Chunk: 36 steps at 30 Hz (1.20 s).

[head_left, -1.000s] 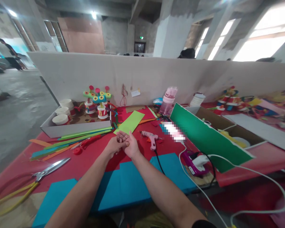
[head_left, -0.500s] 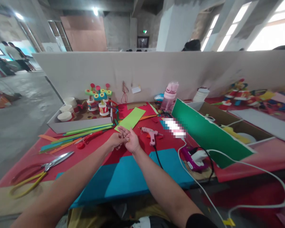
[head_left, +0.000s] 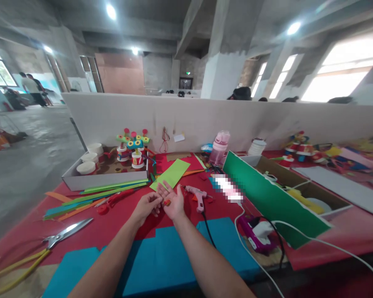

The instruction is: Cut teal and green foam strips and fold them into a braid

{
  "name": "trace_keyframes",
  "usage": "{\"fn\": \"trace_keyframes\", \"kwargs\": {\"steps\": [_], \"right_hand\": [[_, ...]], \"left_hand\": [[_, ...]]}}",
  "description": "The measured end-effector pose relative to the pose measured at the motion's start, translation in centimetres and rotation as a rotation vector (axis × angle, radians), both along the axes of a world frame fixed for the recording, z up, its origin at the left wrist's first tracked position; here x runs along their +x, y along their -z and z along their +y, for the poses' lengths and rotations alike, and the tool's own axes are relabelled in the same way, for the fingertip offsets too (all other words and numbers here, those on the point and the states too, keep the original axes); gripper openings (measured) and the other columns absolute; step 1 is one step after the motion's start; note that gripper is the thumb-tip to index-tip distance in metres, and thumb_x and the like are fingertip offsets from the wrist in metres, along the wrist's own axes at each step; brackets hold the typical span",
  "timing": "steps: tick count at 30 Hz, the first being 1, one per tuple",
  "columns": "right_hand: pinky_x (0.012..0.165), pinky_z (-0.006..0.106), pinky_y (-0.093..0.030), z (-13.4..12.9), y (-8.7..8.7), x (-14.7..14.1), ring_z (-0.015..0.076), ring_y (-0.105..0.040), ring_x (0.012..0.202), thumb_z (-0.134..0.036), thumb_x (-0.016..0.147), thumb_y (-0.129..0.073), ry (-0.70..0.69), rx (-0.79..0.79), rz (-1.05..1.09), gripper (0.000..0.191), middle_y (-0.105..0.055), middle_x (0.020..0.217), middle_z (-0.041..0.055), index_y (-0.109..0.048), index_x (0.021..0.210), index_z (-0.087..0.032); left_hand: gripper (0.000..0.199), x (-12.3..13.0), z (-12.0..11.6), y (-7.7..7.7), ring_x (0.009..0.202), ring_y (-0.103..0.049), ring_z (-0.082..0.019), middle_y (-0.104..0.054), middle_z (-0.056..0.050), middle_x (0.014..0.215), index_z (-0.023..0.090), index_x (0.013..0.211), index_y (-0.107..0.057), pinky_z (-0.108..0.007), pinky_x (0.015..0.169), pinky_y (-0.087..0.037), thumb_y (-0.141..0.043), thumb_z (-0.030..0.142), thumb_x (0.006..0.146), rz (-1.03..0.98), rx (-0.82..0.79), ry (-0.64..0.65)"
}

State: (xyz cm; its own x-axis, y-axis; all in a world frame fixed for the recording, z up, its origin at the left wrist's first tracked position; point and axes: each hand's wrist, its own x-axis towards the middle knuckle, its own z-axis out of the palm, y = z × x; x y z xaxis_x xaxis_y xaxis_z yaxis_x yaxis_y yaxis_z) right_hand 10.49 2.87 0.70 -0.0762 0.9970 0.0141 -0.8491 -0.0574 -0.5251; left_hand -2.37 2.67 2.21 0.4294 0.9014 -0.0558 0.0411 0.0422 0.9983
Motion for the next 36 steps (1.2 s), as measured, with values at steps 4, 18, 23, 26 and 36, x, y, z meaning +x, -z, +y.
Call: {"fn": "trace_keyframes", "kwargs": {"steps": [4, 18, 23, 26, 36], "right_hand": [[0.079, 0.039, -0.052, 0.1, -0.1, -0.3, 0.0252, -0.058, 0.11, -0.073, 0.079, -0.029, -0.03, 0.003, -0.089, 0.068, -0.064, 0.117, 0.0131, -0.062, 0.106, -0.02], [0.08, 0.045, -0.052, 0.0, -0.4, -0.3, 0.0277, -0.062, 0.104, -0.074, 0.081, -0.025, -0.054, -0.006, -0.209, 0.071, -0.067, 0.111, 0.0125, -0.06, 0.111, -0.02], [0.084, 0.041, -0.052, 0.1, -0.2, -0.6, 0.0253, -0.062, 0.105, -0.069, 0.083, -0.029, -0.04, 0.007, -0.206, 0.065, -0.067, 0.113, 0.0115, -0.061, 0.109, -0.019], [0.077, 0.035, -0.053, 0.3, 0.1, -0.7, 0.0227, -0.064, 0.099, -0.064, 0.083, -0.043, -0.021, 0.016, -0.306, 0.054, -0.069, 0.107, 0.0102, -0.063, 0.106, -0.019], [0.087, 0.036, -0.05, 0.0, 0.9, -0.7, 0.0236, -0.067, 0.093, -0.038, 0.074, -0.067, 0.222, 0.237, -1.089, 0.027, -0.074, 0.097, 0.0044, -0.073, 0.096, -0.023]], "left_hand": [[0.042, 0.1, 0.0, 0.4, 0.044, -0.053, -0.008, -0.058, 0.003, 0.058, 0.015, 0.095, -0.057, -0.018, 0.041, -0.043, -0.065, 0.05, 0.073, -0.015, 0.008, 0.045], [0.048, -0.2, 0.5, 0.3, 0.048, -0.055, -0.009, -0.055, 0.004, 0.064, 0.015, 0.11, -0.056, -0.02, 0.043, -0.046, -0.07, 0.022, 0.064, 0.049, 0.039, 0.16], [0.019, 0.4, 0.4, 0.6, 0.046, -0.053, -0.009, -0.055, 0.003, 0.059, 0.015, 0.08, -0.058, -0.019, 0.041, -0.044, -0.067, 0.024, 0.065, 0.107, 0.061, 0.097], [0.016, -0.1, 0.7, 0.3, 0.05, -0.056, -0.01, -0.059, 0.001, 0.061, 0.014, 0.075, -0.059, -0.022, 0.048, -0.047, -0.067, 0.024, 0.065, 0.067, 0.087, 0.034], [0.019, -2.6, 2.4, 0.6, 0.058, -0.059, -0.013, -0.064, -0.001, 0.062, 0.012, 0.072, -0.062, -0.023, 0.058, -0.045, -0.069, 0.028, 0.065, -0.002, 0.142, -0.117]]}}
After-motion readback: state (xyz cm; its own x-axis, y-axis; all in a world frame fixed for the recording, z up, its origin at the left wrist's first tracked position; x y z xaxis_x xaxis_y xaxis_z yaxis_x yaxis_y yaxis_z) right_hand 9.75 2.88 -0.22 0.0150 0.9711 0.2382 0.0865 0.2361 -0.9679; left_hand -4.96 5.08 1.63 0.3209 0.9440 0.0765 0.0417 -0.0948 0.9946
